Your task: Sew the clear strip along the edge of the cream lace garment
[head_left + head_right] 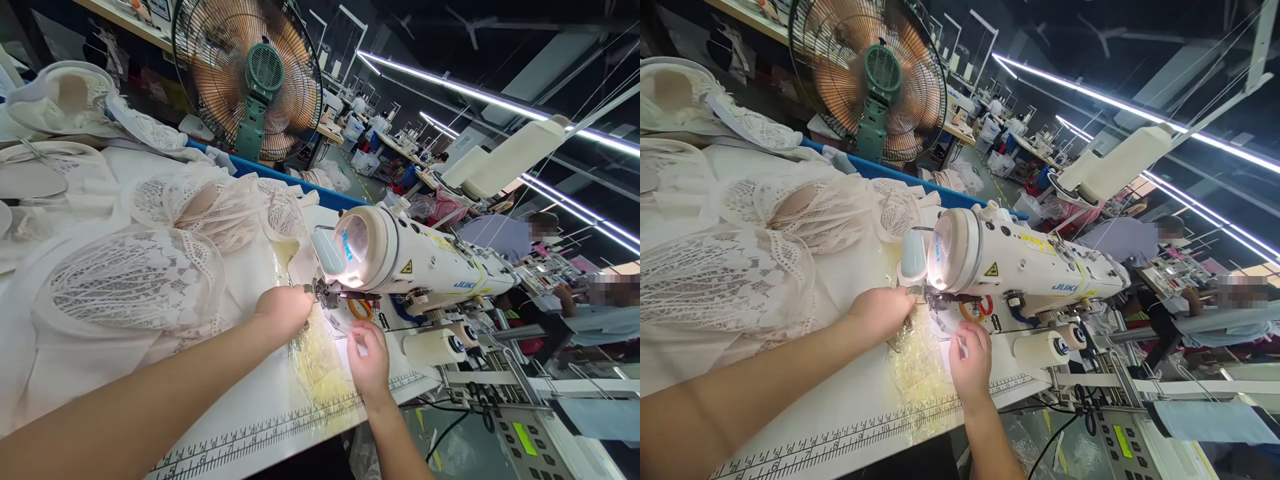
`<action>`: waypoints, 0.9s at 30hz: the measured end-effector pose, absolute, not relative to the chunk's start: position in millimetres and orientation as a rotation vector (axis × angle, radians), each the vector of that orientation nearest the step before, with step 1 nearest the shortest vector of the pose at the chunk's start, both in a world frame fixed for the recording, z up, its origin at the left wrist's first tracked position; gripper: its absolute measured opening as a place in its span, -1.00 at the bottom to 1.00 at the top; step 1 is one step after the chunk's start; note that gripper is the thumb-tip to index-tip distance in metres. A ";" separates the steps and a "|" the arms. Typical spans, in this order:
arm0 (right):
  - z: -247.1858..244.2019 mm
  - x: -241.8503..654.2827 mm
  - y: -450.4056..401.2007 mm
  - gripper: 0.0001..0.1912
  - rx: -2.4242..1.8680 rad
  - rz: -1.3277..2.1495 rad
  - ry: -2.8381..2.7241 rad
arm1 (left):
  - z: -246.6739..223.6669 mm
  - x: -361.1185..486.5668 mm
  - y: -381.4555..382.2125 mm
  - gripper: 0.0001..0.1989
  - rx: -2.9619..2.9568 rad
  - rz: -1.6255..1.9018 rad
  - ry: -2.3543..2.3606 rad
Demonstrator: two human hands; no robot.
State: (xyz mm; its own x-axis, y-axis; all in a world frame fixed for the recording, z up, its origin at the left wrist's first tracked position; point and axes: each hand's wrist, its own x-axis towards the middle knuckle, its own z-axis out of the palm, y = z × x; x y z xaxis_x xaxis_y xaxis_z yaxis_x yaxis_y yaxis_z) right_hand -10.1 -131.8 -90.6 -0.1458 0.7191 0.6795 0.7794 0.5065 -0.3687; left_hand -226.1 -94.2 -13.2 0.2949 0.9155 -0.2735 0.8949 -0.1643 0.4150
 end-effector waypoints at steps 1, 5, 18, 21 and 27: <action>-90.6 -10.1 -131.8 -0.90 -1.236 -0.089 -1.883 | -12.7 -226.1 -95.0 -0.64 2.101 0.016 1.610; -91.2 -9.9 -131.5 -0.90 -1.242 -0.082 -1.862 | -12.4 -226.3 -96.8 -0.65 2.198 -0.077 1.598; -90.7 -9.6 -135.0 -0.85 -1.306 -0.012 -1.844 | -9.3 -249.3 -80.3 -0.65 2.307 -0.146 1.573; -90.2 -9.3 -134.9 -0.84 -1.314 -0.007 -1.850 | -4.3 -257.7 -77.2 -0.55 2.217 -0.205 1.636; -89.7 -8.4 -136.3 -0.83 -1.335 -0.020 -1.833 | -2.9 -262.8 -74.5 -0.55 2.143 -0.208 1.720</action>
